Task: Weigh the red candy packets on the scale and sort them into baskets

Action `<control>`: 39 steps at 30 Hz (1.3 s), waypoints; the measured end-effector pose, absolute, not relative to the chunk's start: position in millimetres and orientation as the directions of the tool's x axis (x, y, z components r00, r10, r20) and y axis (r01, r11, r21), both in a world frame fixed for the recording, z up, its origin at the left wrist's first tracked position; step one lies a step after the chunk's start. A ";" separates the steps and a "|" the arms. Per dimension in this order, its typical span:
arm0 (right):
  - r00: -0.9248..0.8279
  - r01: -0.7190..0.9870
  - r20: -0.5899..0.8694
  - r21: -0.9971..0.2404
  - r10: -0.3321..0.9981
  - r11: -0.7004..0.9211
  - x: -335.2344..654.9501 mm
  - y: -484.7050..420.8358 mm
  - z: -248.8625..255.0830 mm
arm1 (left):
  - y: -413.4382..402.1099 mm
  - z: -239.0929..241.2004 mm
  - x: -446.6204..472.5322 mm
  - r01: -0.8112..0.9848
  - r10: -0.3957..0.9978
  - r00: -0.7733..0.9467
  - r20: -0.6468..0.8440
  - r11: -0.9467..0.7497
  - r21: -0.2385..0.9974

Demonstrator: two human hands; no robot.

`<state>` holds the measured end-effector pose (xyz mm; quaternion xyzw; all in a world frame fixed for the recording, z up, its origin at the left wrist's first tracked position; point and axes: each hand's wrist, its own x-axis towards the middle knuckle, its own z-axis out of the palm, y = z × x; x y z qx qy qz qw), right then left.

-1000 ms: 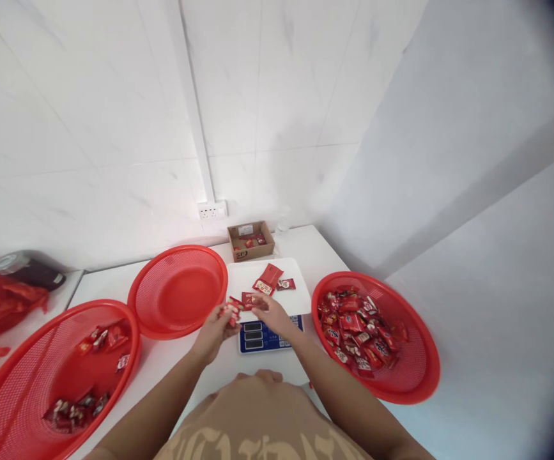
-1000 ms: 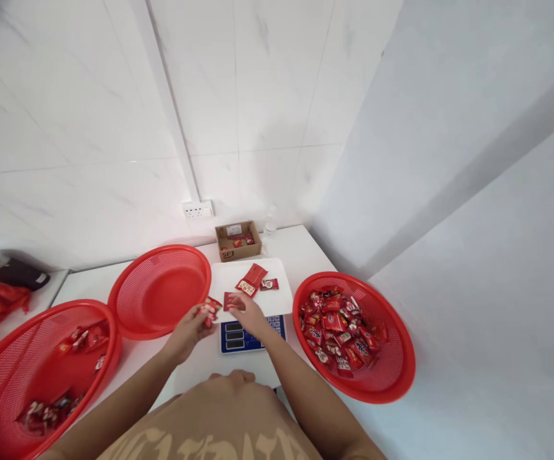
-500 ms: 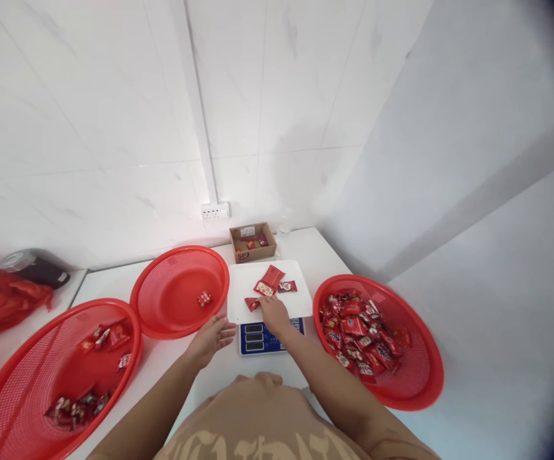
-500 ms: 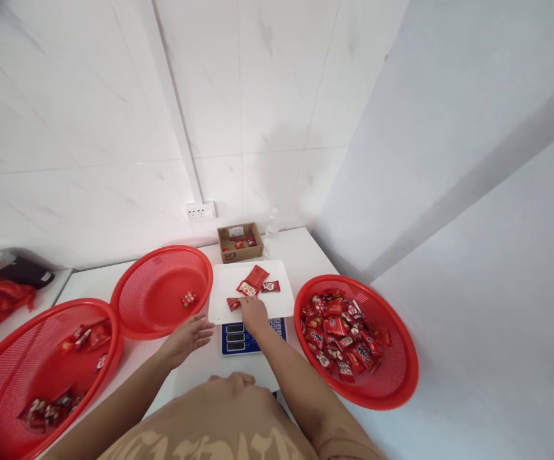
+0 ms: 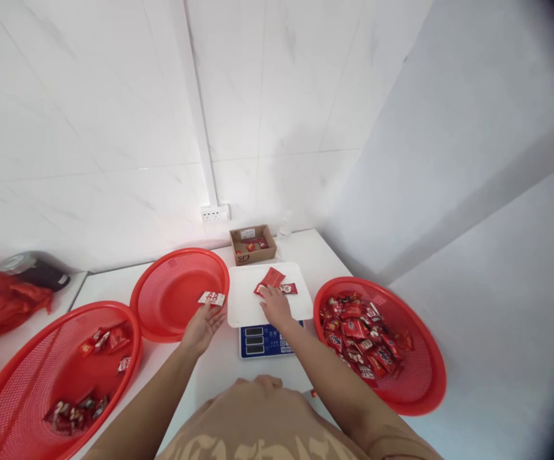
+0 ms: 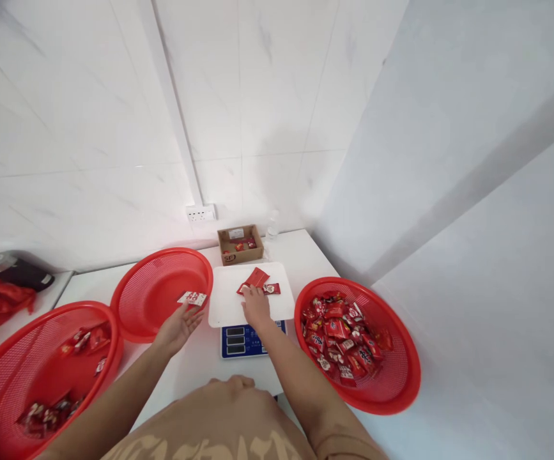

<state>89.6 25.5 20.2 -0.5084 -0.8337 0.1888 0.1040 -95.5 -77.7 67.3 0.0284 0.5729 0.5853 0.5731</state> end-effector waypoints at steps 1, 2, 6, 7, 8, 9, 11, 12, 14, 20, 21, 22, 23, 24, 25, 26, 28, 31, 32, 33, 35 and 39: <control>-0.462 0.834 -0.048 -0.363 0.886 0.415 93.0 27.8 16.3 | -79.2 68.4 -97.9 -0.654 0.694 -0.324 -0.643 0.327 0.682; -0.464 0.848 -0.073 -0.323 0.883 0.420 95.6 29.4 12.8 | -81.5 68.6 -99.0 -0.665 0.683 -0.298 -0.667 0.353 0.659; -0.450 0.835 -0.073 -0.389 0.890 0.390 97.2 30.1 5.5 | -93.1 60.5 -92.0 -0.636 0.658 -0.189 -0.729 0.483 0.602; -0.425 0.817 -0.071 -0.459 0.903 0.348 95.4 28.9 6.3 | -95.3 57.4 -88.9 -0.618 0.661 -0.167 -0.732 0.508 0.600; -0.401 0.783 -0.078 -0.547 0.913 0.297 92.7 26.8 8.3 | -96.8 54.5 -85.8 -0.600 0.668 -0.146 -0.730 0.527 0.602; -0.398 0.724 -0.098 -0.644 0.912 0.246 89.1 23.7 11.4 | -97.7 52.1 -82.8 -0.582 0.680 -0.124 -0.723 0.540 0.608; -0.500 0.547 -0.166 -0.822 0.850 0.161 80.2 14.7 20.2 | -97.5 49.6 -77.5 -0.542 0.708 -0.080 -0.702 0.560 0.627; -0.593 0.449 -0.189 -0.885 0.783 0.126 75.3 9.5 25.3 | -96.6 49.3 -75.1 -0.519 0.723 -0.056 -0.688 0.567 0.639; -0.742 0.310 -0.185 -0.947 0.644 0.086 66.8 0.6 34.6 | -93.8 50.1 -71.7 -0.491 0.750 -0.019 -0.662 0.569 0.659; -0.530 0.583 -0.014 -0.731 0.848 0.353 76.7 16.3 35.4 | -83.9 54.5 -86.3 -0.642 0.693 -0.260 -0.673 0.397 0.656; -0.500 0.675 -0.017 -0.634 0.866 0.377 83.3 23.0 31.2 | -82.8 55.3 -93.2 -0.668 0.662 -0.306 -0.684 0.363 0.650; -0.487 0.747 -0.043 -0.538 0.872 0.391 90.2 29.0 26.4 | -82.2 56.1 -100.5 -0.689 0.639 -0.339 -0.691 0.331 0.644; -0.486 0.796 -0.080 -0.453 0.870 0.402 96.7 33.7 21.4 | -82.0 56.9 -107.7 -0.706 0.625 -0.362 -0.692 0.301 0.641; -0.489 0.824 -0.116 -0.386 0.865 0.414 102.4 36.7 16.7 | -82.5 57.5 -114.2 -0.717 0.616 -0.379 -0.690 0.276 0.640; -0.492 0.838 -0.137 -0.340 0.859 0.426 106.9 38.0 12.7 | -83.5 57.9 -119.5 -0.725 0.612 -0.388 -0.689 0.258 0.638; -0.497 0.844 -0.141 -0.309 0.856 0.439 110.2 37.9 9.6 | -85.1 58.0 -123.4 -0.733 0.609 -0.391 -0.690 0.247 0.633; -0.502 0.844 -0.114 -0.283 0.857 0.456 114.0 35.4 6.5 | -89.8 57.4 -126.8 -0.743 0.613 -0.360 -0.704 0.268 0.613; -0.464 0.849 -0.053 -0.312 0.884 0.427 118.9 34.2 7.5 | -99.4 54.7 -124.6 -0.747 0.617 -0.288 -0.732 0.334 0.576; -0.434 0.854 -0.031 -0.332 0.900 0.400 122.1 35.8 8.3 | -102.6 53.7 -123.3 -0.747 0.612 -0.277 -0.740 0.347 0.567; -0.392 0.864 -0.012 -0.348 0.920 0.364 126.2 38.6 8.9 | -105.5 52.6 -122.2 -0.746 0.605 -0.274 -0.747 0.357 0.562; -0.295 0.893 0.005 -0.355 0.956 0.277 136.9 46.0 8.9 | -110.0 51.2 -120.8 -0.741 0.591 -0.280 -0.756 0.368 0.562; -0.239 0.930 -0.103 -0.310 0.966 0.198 154.7 57.5 6.2 | -113.0 51.0 -119.7 -0.729 0.581 -0.281 -0.764 0.389 0.564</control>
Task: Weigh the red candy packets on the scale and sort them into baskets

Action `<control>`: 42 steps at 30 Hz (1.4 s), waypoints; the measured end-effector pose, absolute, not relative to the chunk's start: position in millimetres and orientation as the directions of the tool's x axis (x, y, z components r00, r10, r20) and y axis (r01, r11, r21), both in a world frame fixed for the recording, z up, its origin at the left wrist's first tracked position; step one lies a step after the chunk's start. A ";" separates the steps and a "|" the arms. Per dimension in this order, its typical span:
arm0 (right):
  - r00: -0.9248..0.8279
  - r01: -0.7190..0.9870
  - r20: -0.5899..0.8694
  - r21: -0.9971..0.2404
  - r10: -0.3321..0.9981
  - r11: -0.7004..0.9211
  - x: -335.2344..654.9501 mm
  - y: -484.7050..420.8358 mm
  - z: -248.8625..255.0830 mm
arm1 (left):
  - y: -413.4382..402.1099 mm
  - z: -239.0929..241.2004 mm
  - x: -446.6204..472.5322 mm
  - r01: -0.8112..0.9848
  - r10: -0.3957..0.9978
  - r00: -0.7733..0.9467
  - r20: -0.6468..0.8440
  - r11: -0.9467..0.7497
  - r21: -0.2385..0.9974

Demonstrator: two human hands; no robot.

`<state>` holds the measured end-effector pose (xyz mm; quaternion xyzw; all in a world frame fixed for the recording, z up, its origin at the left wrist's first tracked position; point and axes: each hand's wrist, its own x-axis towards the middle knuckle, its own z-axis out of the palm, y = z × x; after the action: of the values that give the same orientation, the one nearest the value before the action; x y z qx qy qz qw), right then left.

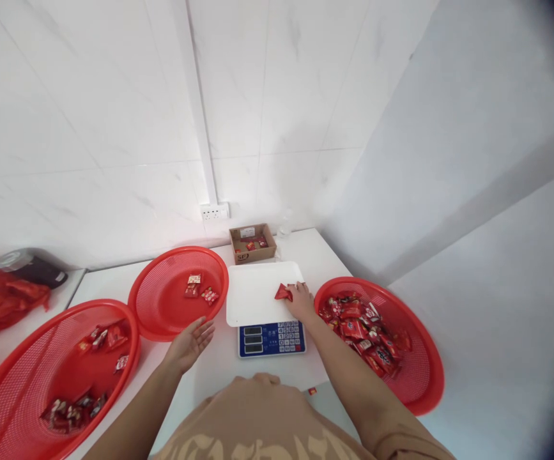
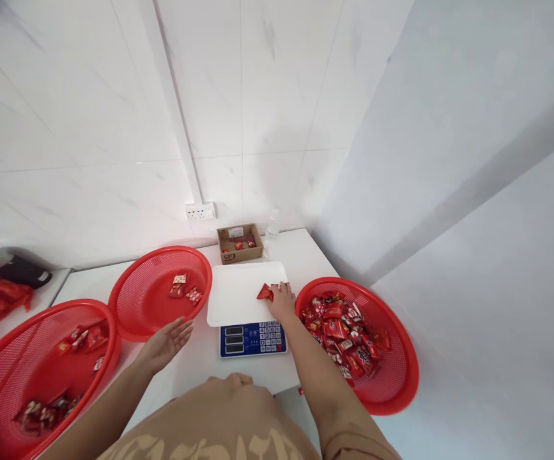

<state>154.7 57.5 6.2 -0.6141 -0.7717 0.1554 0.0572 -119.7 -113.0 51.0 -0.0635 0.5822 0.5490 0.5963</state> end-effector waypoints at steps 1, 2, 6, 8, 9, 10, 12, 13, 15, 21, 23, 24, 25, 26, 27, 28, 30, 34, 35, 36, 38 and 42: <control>-0.253 0.932 -0.133 -0.300 0.958 0.204 156.0 58.3 6.0 | -112.8 51.4 -118.8 -0.725 0.584 -0.276 -0.764 0.395 0.564; -0.267 0.933 -0.151 -0.286 0.952 0.216 155.7 58.2 6.2 | -112.5 51.9 -117.5 -0.720 0.587 -0.270 -0.763 0.403 0.565; -0.281 0.951 -0.131 -0.167 0.951 0.259 145.8 53.8 11.0 | -112.2 52.9 -107.7 -0.680 0.604 -0.234 -0.762 0.459 0.572; -0.279 0.957 -0.130 -0.119 0.951 0.264 140.9 51.9 14.2 | -113.3 52.1 -102.5 -0.661 0.609 -0.215 -0.764 0.485 0.573; -0.283 0.957 -0.139 -0.113 0.949 0.268 139.5 51.3 15.4 | -114.2 51.4 -100.3 -0.653 0.612 -0.206 -0.764 0.495 0.573; -0.289 0.955 -0.151 -0.115 0.945 0.273 138.9 50.8 16.3 | -115.3 50.7 -98.7 -0.647 0.614 -0.198 -0.764 0.503 0.573; -0.298 0.952 -0.179 -0.129 0.938 0.277 139.6 50.1 16.8 | -117.8 49.2 -97.0 -0.638 0.616 -0.185 -0.766 0.518 0.570; -0.298 0.952 -0.190 -0.135 0.935 0.276 140.5 49.5 16.5 | -119.1 48.8 -96.8 -0.635 0.614 -0.183 -0.768 0.522 0.569; -0.297 0.951 -0.194 -0.145 0.935 0.272 142.3 47.9 15.1 | -121.5 48.4 -97.2 -0.634 0.605 -0.185 -0.775 0.529 0.564; -0.313 0.936 -0.154 -0.214 0.937 0.278 141.7 40.8 12.0 | -125.3 49.3 -98.5 -0.640 0.581 -0.216 -0.785 0.522 0.563; -0.282 0.945 -0.140 -0.214 0.949 0.249 140.7 38.4 11.9 | -126.2 49.0 -98.4 -0.642 0.589 -0.212 -0.780 0.518 0.565; -0.265 0.949 -0.127 -0.211 0.956 0.235 140.4 37.3 11.8 | -126.7 48.8 -98.4 -0.643 0.592 -0.208 -0.779 0.517 0.565; -0.253 0.951 -0.110 -0.212 0.961 0.227 140.1 36.2 11.8 | -127.4 48.6 -98.7 -0.644 0.594 -0.205 -0.778 0.517 0.564; -0.248 0.950 -0.092 -0.219 0.964 0.223 139.6 35.1 11.8 | -128.2 48.4 -99.2 -0.645 0.595 -0.204 -0.777 0.516 0.564; -0.248 0.945 -0.076 -0.237 0.966 0.224 138.6 34.0 12.2 | -129.1 48.3 -99.8 -0.646 0.596 -0.204 -0.777 0.514 0.564; -0.253 0.936 -0.062 -0.267 0.965 0.228 136.6 33.1 13.1 | -130.2 48.0 -100.5 -0.647 0.596 -0.207 -0.776 0.512 0.566; -0.244 0.900 -0.032 -0.381 0.969 0.214 127.2 31.3 17.6 | -132.3 47.0 -101.6 -0.646 0.597 -0.214 -0.773 0.507 0.570; -0.132 0.586 -0.171 -0.808 0.976 -0.063 77.4 26.9 42.3 | -134.7 42.2 -98.3 -0.619 0.596 -0.192 -0.780 0.543 0.567; -0.150 0.408 -0.294 -0.888 0.944 -0.212 59.9 25.4 51.9 | -134.9 40.9 -95.9 -0.603 0.597 -0.178 -0.782 0.562 0.566; -0.214 0.212 -0.403 -0.908 0.890 -0.360 42.1 23.6 62.6 | -135.1 39.7 -93.2 -0.583 0.601 -0.163 -0.783 0.581 0.568; -0.336 -0.018 -0.443 -0.879 0.831 -0.476 11.2 19.0 85.3 | -135.9 38.4 -87.2 -0.533 0.617 -0.127 -0.776 0.617 0.578; -0.487 -0.153 -0.385 -0.846 0.784 -0.510 -6.8 3.3 119.9 | -140.3 38.6 -76.9 -0.392 0.679 0.019 -0.734 0.680 0.620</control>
<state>-6.8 3.3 119.9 -0.4048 -0.3898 0.7690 0.3047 -76.9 -140.3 38.6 0.1223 0.5879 0.3806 0.7032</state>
